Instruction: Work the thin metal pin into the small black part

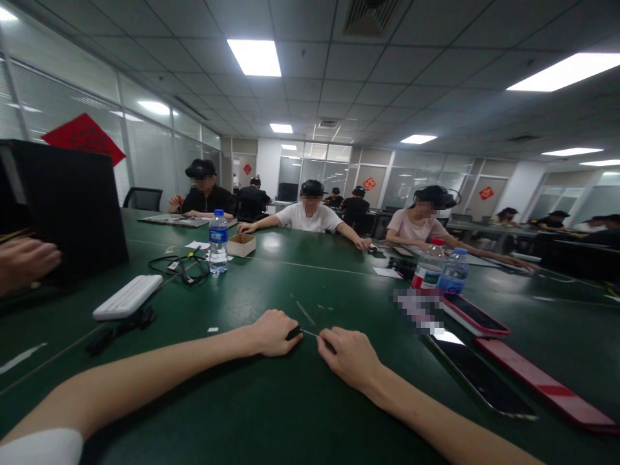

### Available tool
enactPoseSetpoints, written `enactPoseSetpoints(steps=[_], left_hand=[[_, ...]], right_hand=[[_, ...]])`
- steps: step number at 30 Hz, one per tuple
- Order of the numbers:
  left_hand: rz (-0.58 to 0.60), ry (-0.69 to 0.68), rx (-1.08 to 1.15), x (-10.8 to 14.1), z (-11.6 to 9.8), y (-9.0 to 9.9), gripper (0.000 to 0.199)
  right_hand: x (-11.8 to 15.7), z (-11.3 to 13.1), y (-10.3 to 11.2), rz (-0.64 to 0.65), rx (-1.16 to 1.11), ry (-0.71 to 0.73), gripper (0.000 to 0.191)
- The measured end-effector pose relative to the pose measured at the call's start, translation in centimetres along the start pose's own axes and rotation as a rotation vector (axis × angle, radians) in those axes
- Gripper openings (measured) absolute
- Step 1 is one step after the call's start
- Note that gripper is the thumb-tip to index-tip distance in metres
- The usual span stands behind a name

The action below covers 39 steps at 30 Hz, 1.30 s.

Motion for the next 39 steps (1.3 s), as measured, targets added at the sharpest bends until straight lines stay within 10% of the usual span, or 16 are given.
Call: enactPoseSetpoints(steps=[18,25,32,39], left_hand=[[-0.036,-0.012,-0.03,0.3,0.2,-0.1,0.046],[0.007,0.033,-0.061,0.0,0.2,-0.2,0.047],[-0.001,0.021,-0.05,0.1,0.2,-0.2,0.046],[-0.024,0.001,-0.037,0.0,0.1,-0.2,0.042]], right_hand=[[0.1,-0.4,-0.1,-0.054,-0.018,0.119,0.035],[0.9,1.7,-0.2,-0.044,0.02,0.404,0.034],[0.1,0.5,0.1,-0.023,0.033,0.042,0.035],[0.1,0.7,0.3,0.016,0.037,-0.025,0.034]])
Point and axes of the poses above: each hand's wrist, its own x-axis away from the middle knuckle, its own y-axis out of the back of the hand, z = x × y, the point moved 4 cm from there along -x, towards the middle knuckle, and after that the axes turned 1 degree about -z, right-handed, at the moved point
